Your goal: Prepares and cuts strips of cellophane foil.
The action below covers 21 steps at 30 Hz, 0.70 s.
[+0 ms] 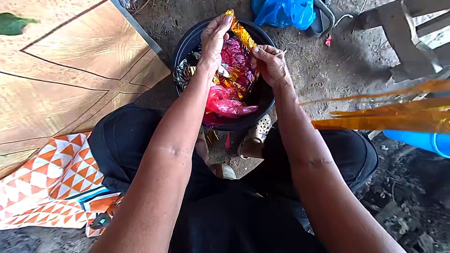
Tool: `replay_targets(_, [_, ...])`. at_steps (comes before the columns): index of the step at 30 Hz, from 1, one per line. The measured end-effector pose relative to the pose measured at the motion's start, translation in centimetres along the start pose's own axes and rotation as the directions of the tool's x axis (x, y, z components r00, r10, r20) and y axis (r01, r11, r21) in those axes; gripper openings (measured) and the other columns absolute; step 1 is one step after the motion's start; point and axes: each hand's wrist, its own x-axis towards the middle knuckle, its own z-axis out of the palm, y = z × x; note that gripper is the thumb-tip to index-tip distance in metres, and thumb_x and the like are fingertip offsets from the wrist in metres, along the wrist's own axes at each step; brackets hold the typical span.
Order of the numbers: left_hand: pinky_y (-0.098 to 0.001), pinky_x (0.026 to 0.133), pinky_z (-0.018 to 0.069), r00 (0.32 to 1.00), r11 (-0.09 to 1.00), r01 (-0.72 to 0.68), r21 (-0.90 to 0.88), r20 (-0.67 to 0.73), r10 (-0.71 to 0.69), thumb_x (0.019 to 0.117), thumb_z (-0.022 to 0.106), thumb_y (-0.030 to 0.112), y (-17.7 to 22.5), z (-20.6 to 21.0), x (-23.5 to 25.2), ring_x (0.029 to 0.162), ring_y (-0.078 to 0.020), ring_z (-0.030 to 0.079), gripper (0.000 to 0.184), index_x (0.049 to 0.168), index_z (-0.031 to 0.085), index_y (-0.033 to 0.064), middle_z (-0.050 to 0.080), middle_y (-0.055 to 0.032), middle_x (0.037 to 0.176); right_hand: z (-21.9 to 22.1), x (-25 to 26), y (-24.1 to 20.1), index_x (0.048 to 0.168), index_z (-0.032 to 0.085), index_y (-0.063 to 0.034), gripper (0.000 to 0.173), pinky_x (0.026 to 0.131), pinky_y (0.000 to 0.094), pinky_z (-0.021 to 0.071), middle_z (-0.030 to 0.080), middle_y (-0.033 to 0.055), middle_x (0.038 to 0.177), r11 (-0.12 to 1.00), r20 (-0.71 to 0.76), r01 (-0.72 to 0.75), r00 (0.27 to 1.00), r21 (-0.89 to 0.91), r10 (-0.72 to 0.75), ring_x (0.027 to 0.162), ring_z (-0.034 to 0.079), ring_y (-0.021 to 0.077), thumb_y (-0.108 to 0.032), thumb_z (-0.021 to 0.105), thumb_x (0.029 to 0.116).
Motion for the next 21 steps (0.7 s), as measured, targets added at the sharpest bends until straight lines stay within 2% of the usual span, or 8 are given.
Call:
replay_targets(4, [-0.0230,0.077,0.0501,0.990,0.992,0.127,0.015,-0.068,-0.126,0.1024,0.063,0.017,-4.3,-0.6,2.2,0.086,-0.0076,0.059,0.017,0.113,0.066,0.0042,0.065,-0.0017,0.102,-1.9,1.9,3.1,0.094,0.070,-0.0021,0.008,0.061,0.0245,0.0579,0.071,0.0027,0.076,0.995,-0.122,-0.095,0.988,-0.018,0.092,0.063,0.066,0.0093,-0.006,0.063,0.0974])
replay_targets(7, [-0.0241,0.075,0.0467,0.975,0.975,0.210,0.079,-0.096,-0.202,0.1013,0.066,0.019,-7.2,-0.6,3.7,0.085,-0.0072,0.057,0.015,0.110,0.069,0.0070,0.065,-0.0006,0.103,-2.8,3.0,5.9,0.094,0.068,-0.0011,0.006,0.060,0.0247,0.0575,0.071,0.0032,0.077,0.985,-0.222,-0.166,0.963,-0.053,0.150,0.063,0.066,0.0091,-0.005,0.065,0.0969])
replay_targets(8, [-0.0273,0.079,0.0460,0.969,0.968,0.235,0.091,-0.103,-0.225,0.1006,0.067,0.018,-8.0,-0.7,4.1,0.089,-0.0091,0.057,0.016,0.111,0.070,0.0055,0.067,-0.0024,0.105,-3.1,3.3,6.9,0.095,0.068,-0.0007,0.005,0.060,0.0244,0.0575,0.071,0.0032,0.077,0.982,-0.249,-0.182,0.955,-0.056,0.163,0.062,0.065,0.0088,-0.004,0.065,0.0967])
replay_targets(10, [-0.0257,0.072,0.0444,0.953,0.948,0.291,0.131,-0.131,-0.274,0.0992,0.068,0.016,-9.5,-0.6,5.0,0.081,-0.0079,0.055,0.017,0.111,0.071,0.0042,0.066,-0.0016,0.098,-3.5,3.7,8.8,0.096,0.068,0.0000,0.005,0.057,0.0231,0.0556,0.070,0.0028,0.076,0.974,-0.313,-0.217,0.931,-0.060,0.188,0.060,0.064,0.0076,-0.005,0.067,0.0961])
replay_targets(12, [-0.0194,0.051,0.0389,0.924,0.909,0.373,0.185,-0.168,-0.344,0.0985,0.069,0.018,-10.9,-0.3,5.7,0.057,-0.0041,0.046,0.017,0.111,0.071,0.0064,0.057,0.0021,0.080,-3.8,4.1,10.5,0.095,0.068,0.0013,0.006,0.052,0.0228,0.0535,0.070,0.0041,0.073,0.967,-0.385,-0.252,0.897,-0.038,0.219,0.055,0.061,0.0075,-0.004,0.067,0.0956])
replay_targets(14, [-0.0202,0.043,0.0346,0.895,0.871,0.443,0.211,-0.167,-0.414,0.0999,0.068,0.020,-12.2,-0.1,6.3,0.049,-0.0056,0.040,0.019,0.114,0.070,0.0081,0.055,0.0007,0.075,-3.9,4.4,11.9,0.099,0.069,0.0028,0.009,0.053,0.0233,0.0533,0.070,0.0054,0.074,0.947,-0.463,-0.321,0.840,-0.006,0.282,0.056,0.061,0.0084,-0.006,0.068,0.0959])
replay_targets(17, [-0.0208,0.043,0.0345,0.885,0.834,0.465,0.295,-0.159,-0.438,0.1010,0.066,0.020,-13.7,0.0,6.9,0.047,-0.0052,0.042,0.020,0.114,0.071,0.0064,0.063,-0.0009,0.075,-4.0,4.6,13.4,0.102,0.069,0.0032,0.014,0.053,0.0228,0.0521,0.069,0.0048,0.074,0.916,-0.541,-0.400,0.772,-0.008,0.333,0.056,0.060,0.0072,-0.009,0.069,0.0962])
replay_targets(21, [-0.0239,0.048,0.0429,0.899,0.780,0.431,0.454,-0.143,-0.414,0.1020,0.062,0.020,-14.3,-0.2,7.5,0.050,-0.0057,0.050,0.022,0.111,0.071,0.0027,0.071,-0.0035,0.082,-3.7,4.5,13.9,0.103,0.068,0.0023,0.014,0.054,0.0228,0.0530,0.069,0.0049,0.075,0.906,-0.589,-0.423,0.726,0.025,0.355,0.058,0.062,0.0081,-0.010,0.070,0.0958])
